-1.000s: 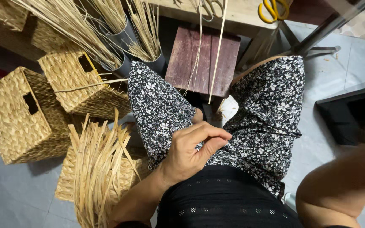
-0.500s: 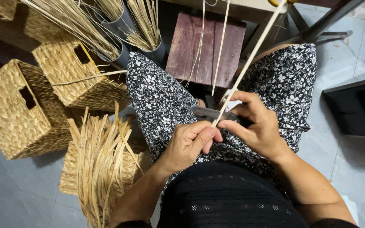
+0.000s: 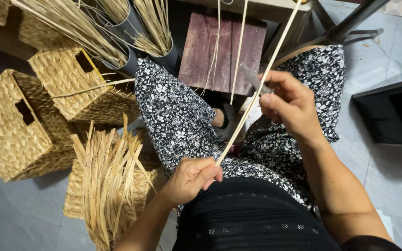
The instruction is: The person sits at a craft workbench and prepares thin rattan strips for basket weaving. They pull long strips from a bundle, shave and trim the strip ends with a small knife, bend and weave the strips together across their lap, and set finished strips aside with the woven basket pieces.
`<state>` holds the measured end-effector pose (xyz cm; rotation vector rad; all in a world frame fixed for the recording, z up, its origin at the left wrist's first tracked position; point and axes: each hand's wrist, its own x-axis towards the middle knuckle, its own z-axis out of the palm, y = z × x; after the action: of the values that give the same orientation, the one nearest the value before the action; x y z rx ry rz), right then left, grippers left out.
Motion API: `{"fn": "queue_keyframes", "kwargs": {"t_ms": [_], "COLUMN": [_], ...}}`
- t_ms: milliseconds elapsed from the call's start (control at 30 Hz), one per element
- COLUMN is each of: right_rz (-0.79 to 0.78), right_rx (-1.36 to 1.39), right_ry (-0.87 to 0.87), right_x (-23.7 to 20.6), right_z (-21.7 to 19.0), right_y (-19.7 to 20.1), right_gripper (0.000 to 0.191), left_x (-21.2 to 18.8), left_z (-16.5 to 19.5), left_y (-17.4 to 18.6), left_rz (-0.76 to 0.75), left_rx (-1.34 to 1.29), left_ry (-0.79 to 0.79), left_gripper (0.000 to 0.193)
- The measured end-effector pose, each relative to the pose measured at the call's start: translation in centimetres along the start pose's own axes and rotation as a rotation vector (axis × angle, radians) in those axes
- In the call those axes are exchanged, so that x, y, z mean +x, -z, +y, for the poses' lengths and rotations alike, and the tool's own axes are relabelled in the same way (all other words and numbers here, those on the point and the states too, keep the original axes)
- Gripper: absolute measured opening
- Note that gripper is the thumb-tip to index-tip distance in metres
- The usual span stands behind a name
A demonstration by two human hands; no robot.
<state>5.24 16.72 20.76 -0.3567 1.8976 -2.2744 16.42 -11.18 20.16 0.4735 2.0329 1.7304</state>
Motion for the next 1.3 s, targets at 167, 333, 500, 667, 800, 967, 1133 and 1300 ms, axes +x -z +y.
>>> {"fn": "queue_keyframes", "kwargs": {"t_ms": [167, 333, 500, 667, 800, 967, 1133, 1300], "right_rz": [0.105, 0.098, 0.002, -0.084, -0.1, -0.102, -0.084, -0.071], "right_rx": [0.019, -0.017, -0.103, -0.062, -0.027, 0.105, 0.098, 0.071], "right_ry": [0.05, 0.055, 0.071, 0.019, -0.018, -0.069, -0.085, -0.101], "right_x": [2.0, 1.6, 0.8, 1.2, 1.6, 2.6, 3.7, 4.8], "right_z": [0.1, 0.9, 1.3, 1.0, 0.8, 1.9, 2.5, 2.8], "right_y": [2.1, 1.9, -1.1, -3.6, -3.2, -2.2, -0.6, 0.2], "right_gripper": [0.033, 0.034, 0.036, 0.035, 0.034, 0.034, 0.032, 0.031], "left_x": [-2.1, -3.2, 0.6, 7.3, 9.3, 7.7, 3.7, 0.7], "left_z": [-2.0, -3.5, -3.0, -0.8, 0.1, -0.6, -2.2, -4.9], "left_y": [1.0, 2.4, 4.1, 2.7, 1.5, 1.2, 1.1, 1.6], "left_rz": [-0.085, -0.133, 0.028, 0.06, 0.132, 0.155, 0.115, 0.098], "left_rx": [0.031, 0.004, 0.174, -0.202, -0.22, -0.167, -0.133, -0.148], "left_ry": [0.078, 0.508, -0.073, -0.041, 0.035, 0.059, 0.082, 0.107], "left_gripper": [0.034, 0.038, 0.045, 0.033, 0.028, 0.028, 0.03, 0.03]}}
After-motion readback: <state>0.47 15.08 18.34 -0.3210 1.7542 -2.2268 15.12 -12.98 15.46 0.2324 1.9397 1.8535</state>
